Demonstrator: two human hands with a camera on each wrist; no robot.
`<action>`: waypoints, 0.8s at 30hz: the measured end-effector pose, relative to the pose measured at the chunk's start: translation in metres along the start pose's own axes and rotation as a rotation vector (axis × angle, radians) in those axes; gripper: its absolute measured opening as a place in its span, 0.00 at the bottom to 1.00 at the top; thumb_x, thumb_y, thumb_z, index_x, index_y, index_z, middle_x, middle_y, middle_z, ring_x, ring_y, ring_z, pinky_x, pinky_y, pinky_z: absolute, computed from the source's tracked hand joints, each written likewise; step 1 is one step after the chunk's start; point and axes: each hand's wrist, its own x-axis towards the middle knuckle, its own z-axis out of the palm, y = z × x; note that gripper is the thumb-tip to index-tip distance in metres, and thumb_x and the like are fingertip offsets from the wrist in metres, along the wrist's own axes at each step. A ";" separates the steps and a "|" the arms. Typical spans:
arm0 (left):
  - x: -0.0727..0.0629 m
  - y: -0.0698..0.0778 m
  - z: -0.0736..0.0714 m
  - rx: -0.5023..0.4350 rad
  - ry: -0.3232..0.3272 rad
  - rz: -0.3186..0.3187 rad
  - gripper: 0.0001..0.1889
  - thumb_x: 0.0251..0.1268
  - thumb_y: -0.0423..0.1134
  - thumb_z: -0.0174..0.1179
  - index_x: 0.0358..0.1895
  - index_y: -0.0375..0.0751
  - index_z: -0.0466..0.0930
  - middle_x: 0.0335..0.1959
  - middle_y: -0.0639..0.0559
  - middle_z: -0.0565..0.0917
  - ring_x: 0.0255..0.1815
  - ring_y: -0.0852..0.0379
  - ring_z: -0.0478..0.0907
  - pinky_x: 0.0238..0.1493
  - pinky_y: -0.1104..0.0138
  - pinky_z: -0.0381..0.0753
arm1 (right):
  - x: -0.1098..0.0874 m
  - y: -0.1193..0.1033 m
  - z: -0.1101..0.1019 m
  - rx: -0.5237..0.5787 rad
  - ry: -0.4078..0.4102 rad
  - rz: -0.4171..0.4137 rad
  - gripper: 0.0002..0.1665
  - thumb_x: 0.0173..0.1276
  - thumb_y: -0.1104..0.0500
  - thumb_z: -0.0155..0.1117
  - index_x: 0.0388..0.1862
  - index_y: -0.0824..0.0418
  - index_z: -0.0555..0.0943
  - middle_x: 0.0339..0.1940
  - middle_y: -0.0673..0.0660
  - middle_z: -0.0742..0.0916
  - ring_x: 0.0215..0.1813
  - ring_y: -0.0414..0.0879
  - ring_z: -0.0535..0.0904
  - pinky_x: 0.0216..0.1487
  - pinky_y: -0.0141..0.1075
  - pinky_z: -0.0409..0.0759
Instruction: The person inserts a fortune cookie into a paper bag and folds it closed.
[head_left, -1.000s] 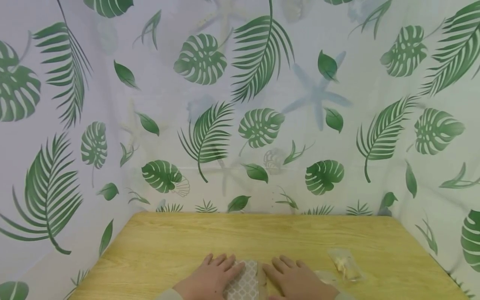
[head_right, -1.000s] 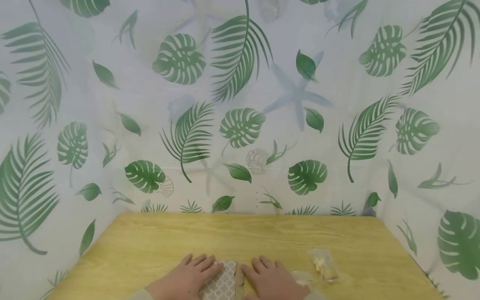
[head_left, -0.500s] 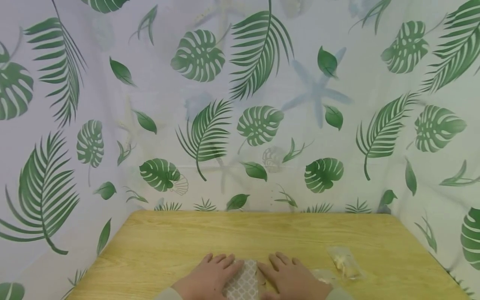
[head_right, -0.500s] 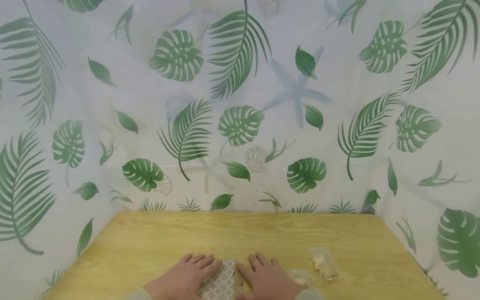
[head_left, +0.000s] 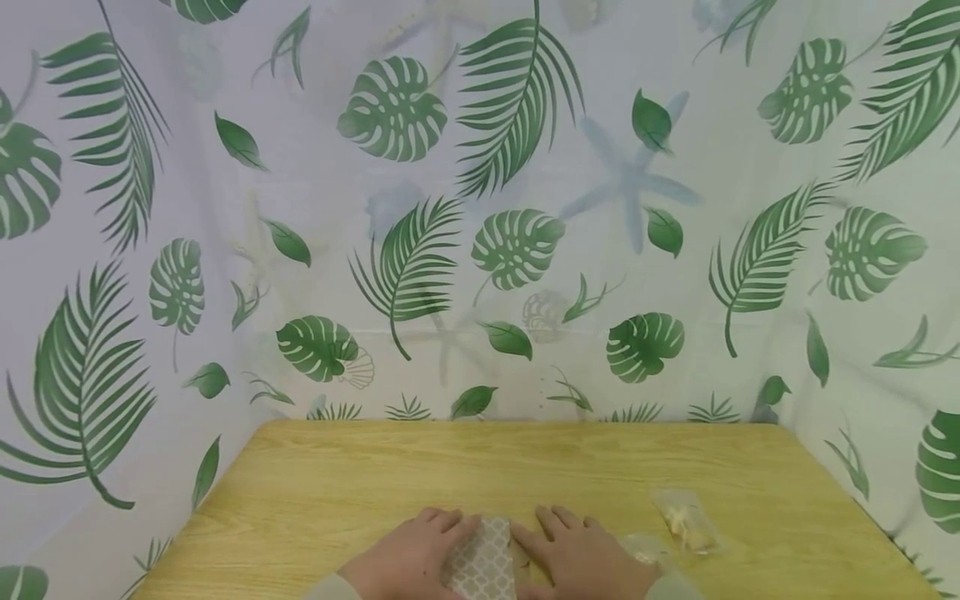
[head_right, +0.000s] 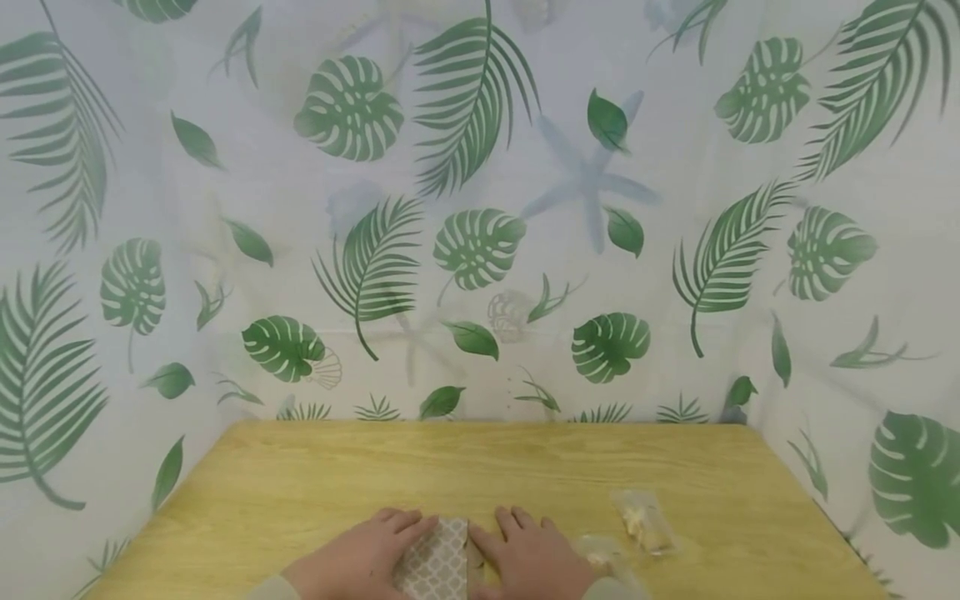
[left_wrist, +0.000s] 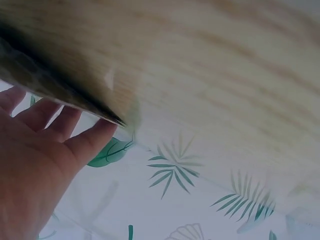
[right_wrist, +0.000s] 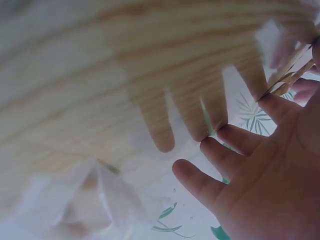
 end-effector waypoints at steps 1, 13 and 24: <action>-0.001 0.001 0.000 0.006 -0.003 0.003 0.54 0.52 0.81 0.55 0.80 0.55 0.59 0.74 0.51 0.68 0.72 0.45 0.65 0.65 0.44 0.70 | 0.000 0.000 0.000 0.002 -0.002 0.002 0.50 0.67 0.17 0.34 0.79 0.40 0.65 0.74 0.62 0.73 0.71 0.62 0.69 0.57 0.64 0.75; 0.002 0.008 -0.002 -0.029 -0.073 -0.021 0.53 0.54 0.80 0.56 0.80 0.57 0.58 0.78 0.49 0.63 0.77 0.44 0.58 0.65 0.35 0.65 | -0.005 0.000 -0.007 0.045 -0.019 0.000 0.48 0.67 0.19 0.43 0.79 0.40 0.65 0.74 0.64 0.72 0.71 0.64 0.68 0.57 0.65 0.75; 0.004 0.011 0.002 -0.070 -0.021 -0.056 0.57 0.50 0.81 0.58 0.80 0.53 0.59 0.75 0.58 0.66 0.75 0.45 0.61 0.68 0.35 0.60 | -0.005 -0.003 -0.009 0.069 -0.023 0.000 0.50 0.65 0.18 0.47 0.79 0.42 0.65 0.75 0.64 0.70 0.72 0.64 0.67 0.58 0.64 0.75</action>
